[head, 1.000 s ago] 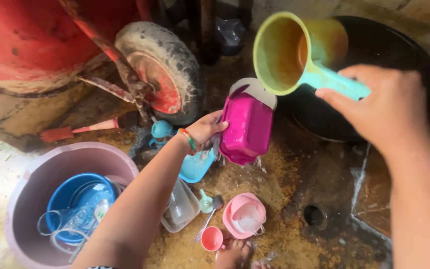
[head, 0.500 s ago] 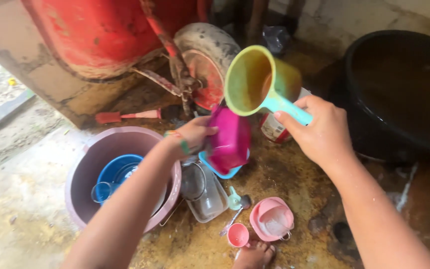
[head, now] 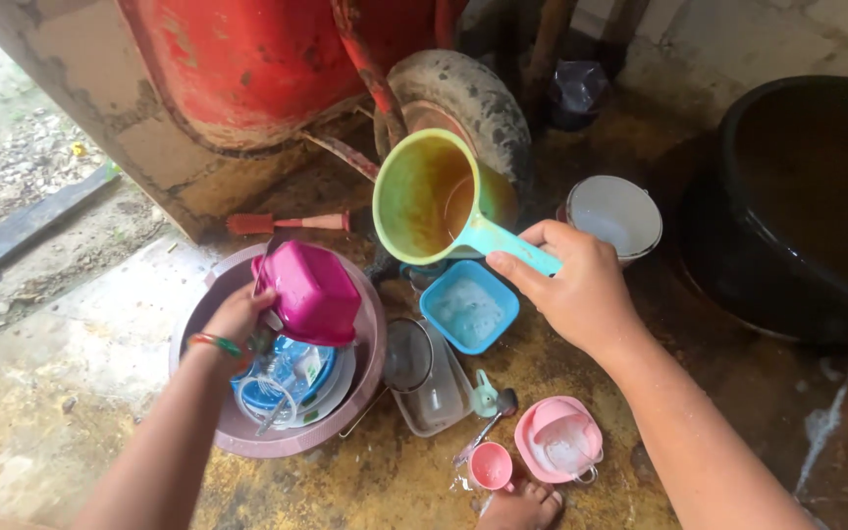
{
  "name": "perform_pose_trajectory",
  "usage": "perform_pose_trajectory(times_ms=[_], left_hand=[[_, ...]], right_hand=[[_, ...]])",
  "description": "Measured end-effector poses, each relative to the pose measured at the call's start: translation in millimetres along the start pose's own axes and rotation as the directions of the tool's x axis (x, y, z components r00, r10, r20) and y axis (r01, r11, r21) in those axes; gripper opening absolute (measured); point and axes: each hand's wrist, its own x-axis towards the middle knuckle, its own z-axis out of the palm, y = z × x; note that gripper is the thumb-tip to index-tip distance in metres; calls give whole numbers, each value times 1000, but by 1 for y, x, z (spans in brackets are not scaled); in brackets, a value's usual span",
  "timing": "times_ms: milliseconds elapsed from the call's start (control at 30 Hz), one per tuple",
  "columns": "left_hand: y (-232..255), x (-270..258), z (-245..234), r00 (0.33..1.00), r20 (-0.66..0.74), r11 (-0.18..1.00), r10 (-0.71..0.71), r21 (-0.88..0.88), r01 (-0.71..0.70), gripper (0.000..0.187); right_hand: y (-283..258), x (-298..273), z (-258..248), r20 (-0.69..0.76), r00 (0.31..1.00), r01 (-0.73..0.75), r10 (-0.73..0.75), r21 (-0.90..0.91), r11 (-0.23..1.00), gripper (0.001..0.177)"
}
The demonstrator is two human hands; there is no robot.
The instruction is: The person is washing various plastic and ceramic dishes, bowls, and containers using a basin of water and a ladle.
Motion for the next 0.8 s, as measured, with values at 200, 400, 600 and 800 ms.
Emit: perform_pose_trajectory(times_ms=[200, 400, 600, 800], left_hand=[[-84, 75, -20, 966, -180, 972, -185, 111, 207, 28], [76, -14, 131, 871, -481, -41, -106, 877, 479, 53], [-29, 47, 251, 939, 276, -330, 204, 923, -200, 24], [-161, 79, 320, 710, 650, -376, 272, 751, -543, 71]], right_hand=[[8, 0, -8, 18, 999, -33, 34, -44, 998, 30], [30, 3, -31, 13, 997, -76, 78, -72, 994, 30], [102, -3, -109, 75, 931, -364, 356, 228, 903, 23], [227, -33, -225, -171, 819, -379, 548, 557, 739, 20]])
